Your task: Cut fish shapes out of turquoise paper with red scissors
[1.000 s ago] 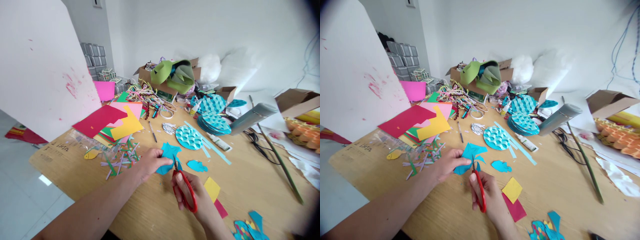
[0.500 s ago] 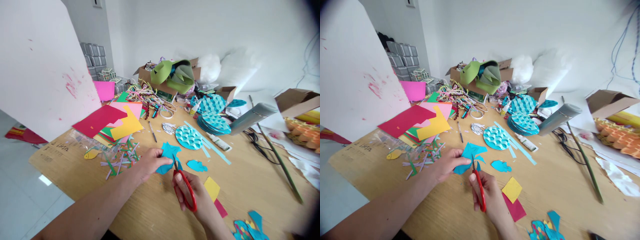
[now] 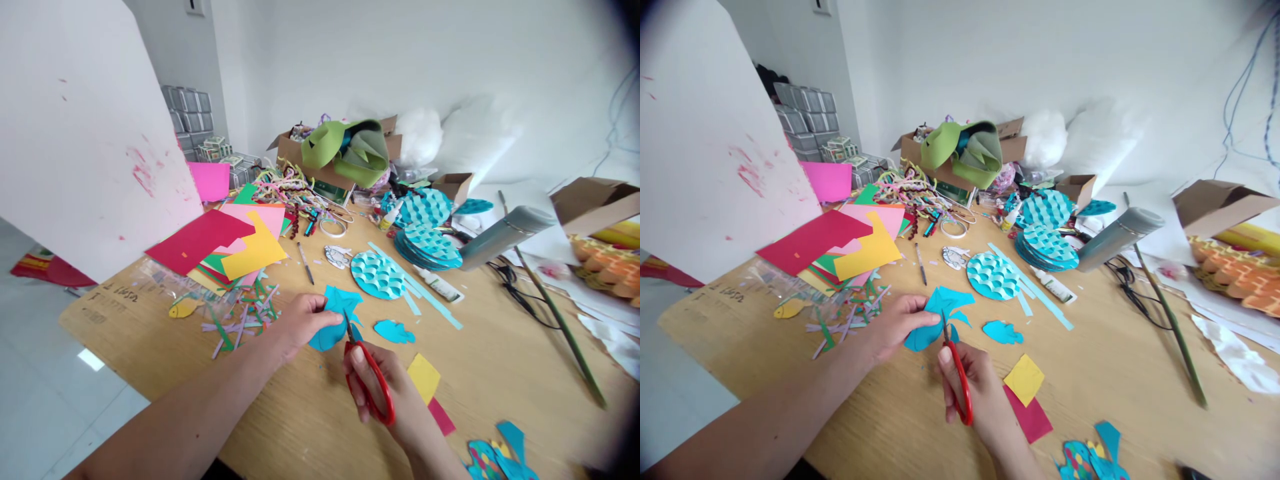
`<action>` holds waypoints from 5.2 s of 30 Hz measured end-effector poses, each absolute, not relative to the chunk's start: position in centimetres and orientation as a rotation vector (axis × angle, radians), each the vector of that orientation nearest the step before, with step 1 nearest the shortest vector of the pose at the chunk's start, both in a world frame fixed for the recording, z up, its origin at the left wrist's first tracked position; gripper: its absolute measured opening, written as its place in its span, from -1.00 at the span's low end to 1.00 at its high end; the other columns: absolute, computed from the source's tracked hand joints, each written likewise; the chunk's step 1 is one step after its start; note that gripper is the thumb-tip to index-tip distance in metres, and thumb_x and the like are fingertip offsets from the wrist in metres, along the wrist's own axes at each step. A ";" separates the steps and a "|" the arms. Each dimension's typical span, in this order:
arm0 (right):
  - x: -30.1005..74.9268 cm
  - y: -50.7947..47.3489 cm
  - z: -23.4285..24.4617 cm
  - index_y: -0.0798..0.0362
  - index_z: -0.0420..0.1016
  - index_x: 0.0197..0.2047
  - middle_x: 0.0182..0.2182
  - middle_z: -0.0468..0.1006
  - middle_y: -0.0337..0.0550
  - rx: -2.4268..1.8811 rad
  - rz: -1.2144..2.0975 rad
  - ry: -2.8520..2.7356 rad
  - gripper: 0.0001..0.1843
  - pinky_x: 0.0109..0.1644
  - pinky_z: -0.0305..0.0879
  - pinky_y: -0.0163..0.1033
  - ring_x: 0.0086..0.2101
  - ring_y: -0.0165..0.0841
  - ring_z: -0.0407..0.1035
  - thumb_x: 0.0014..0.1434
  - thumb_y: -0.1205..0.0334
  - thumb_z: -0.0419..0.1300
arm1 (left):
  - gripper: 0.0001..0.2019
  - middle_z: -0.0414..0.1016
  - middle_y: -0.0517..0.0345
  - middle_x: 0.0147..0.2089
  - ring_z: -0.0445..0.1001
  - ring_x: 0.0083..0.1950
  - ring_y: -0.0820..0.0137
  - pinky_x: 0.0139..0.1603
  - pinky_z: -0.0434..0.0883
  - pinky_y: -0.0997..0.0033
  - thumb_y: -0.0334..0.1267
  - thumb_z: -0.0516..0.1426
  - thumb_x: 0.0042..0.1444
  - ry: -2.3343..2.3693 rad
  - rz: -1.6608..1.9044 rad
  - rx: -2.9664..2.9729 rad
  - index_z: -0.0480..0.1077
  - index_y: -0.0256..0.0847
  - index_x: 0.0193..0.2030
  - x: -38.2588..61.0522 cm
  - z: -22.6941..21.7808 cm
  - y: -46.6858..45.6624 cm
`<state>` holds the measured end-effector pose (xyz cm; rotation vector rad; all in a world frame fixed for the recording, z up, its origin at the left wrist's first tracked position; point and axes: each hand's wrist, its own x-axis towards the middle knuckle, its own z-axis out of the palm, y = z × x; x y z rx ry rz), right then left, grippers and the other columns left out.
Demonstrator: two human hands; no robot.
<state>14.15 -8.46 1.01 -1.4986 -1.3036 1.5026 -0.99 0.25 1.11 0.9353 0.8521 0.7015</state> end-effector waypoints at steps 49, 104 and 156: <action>14.0 -8.3 0.8 0.10 0.36 -0.41 -0.78 0.31 -0.35 -1.473 1.524 -1.277 -0.36 -0.71 -0.05 -0.44 -0.80 -0.56 0.14 0.17 -0.38 0.00 | -0.69 0.43 0.16 -0.44 0.34 -0.41 0.43 -0.30 0.28 0.38 -0.08 0.27 -0.25 0.868 0.685 0.946 0.43 -0.27 -0.42 -0.8 1.0 0.2; 13.8 -8.3 1.3 0.09 0.32 -0.40 -0.72 0.34 -0.35 -1.547 1.515 -1.329 -0.37 -0.71 0.02 -0.46 -0.76 -0.53 0.24 0.18 -0.38 -0.03 | -0.71 0.40 0.20 -0.52 0.39 -0.41 0.40 -0.40 0.25 0.45 -0.07 0.30 -0.24 0.893 0.720 0.937 0.43 -0.23 -0.47 -0.7 0.6 0.1; 14.1 -8.5 1.1 0.11 0.36 -0.41 -0.81 0.28 -0.38 -1.506 1.512 -1.305 -0.36 -0.72 -0.07 -0.46 -0.82 -0.57 0.11 0.20 -0.36 -0.03 | -0.75 0.30 0.32 -0.56 0.21 -0.57 0.57 -0.56 0.12 0.55 -0.14 0.26 -0.22 0.915 0.685 0.834 0.36 -0.21 -0.43 -0.8 1.0 0.1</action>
